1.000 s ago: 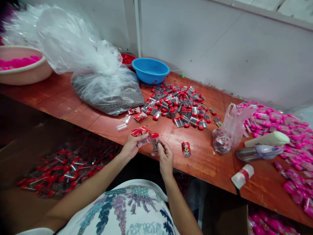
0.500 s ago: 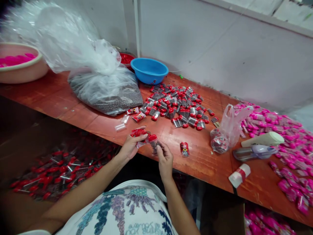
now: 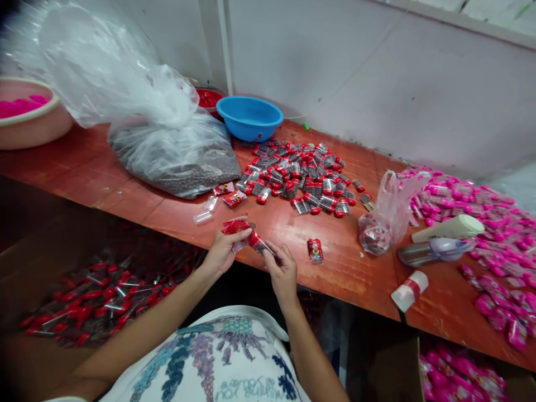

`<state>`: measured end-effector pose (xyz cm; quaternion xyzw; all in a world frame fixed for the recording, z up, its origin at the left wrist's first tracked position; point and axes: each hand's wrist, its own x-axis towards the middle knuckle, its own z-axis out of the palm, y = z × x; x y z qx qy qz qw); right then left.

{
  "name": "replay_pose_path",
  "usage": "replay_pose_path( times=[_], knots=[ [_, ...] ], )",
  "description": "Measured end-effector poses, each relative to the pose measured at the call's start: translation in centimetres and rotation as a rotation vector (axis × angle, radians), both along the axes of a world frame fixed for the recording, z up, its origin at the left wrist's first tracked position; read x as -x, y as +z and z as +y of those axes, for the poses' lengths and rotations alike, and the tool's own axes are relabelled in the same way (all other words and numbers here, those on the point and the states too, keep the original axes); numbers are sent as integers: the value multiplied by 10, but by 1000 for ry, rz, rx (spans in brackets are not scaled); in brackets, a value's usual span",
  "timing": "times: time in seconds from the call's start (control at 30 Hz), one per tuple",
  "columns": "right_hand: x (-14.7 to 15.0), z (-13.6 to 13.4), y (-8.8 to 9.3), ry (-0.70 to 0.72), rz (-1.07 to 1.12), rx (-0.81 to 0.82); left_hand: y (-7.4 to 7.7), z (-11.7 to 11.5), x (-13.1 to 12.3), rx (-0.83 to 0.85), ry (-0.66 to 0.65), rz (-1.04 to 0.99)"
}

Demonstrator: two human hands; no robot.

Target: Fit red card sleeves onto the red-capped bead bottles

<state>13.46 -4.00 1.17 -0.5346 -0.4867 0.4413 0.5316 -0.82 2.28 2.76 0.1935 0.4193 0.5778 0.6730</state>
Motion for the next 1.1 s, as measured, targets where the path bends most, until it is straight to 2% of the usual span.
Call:
replay_pose_path(
  times=[0.13,0.3,0.47,0.63,0.73,0.83,0.9,1.0,1.1],
  knots=[
    [-5,4,0,4,49,36,2,-2,0,-48,-43,39],
    [-7,4,-5,31,94,63,4,-5,2,-82,-169,122],
    [-4,2,-6,13,37,12,3,-5,3,-139,-174,287],
    [2,0,-10,26,271,166,7,-4,3,-117,-260,192],
    [8,-4,-14,-62,206,79,8,-8,-2,-94,-232,154],
    [14,-9,-19,-185,2,-89,7,-15,-11,-114,-145,225],
    [16,-9,-23,-219,-42,-133,5,-17,-17,-134,-72,268],
    [16,-6,-24,-207,79,-70,4,-16,-21,-128,-55,243],
    [10,-3,-21,-163,302,81,6,-10,-18,-76,-163,182]
  ],
)
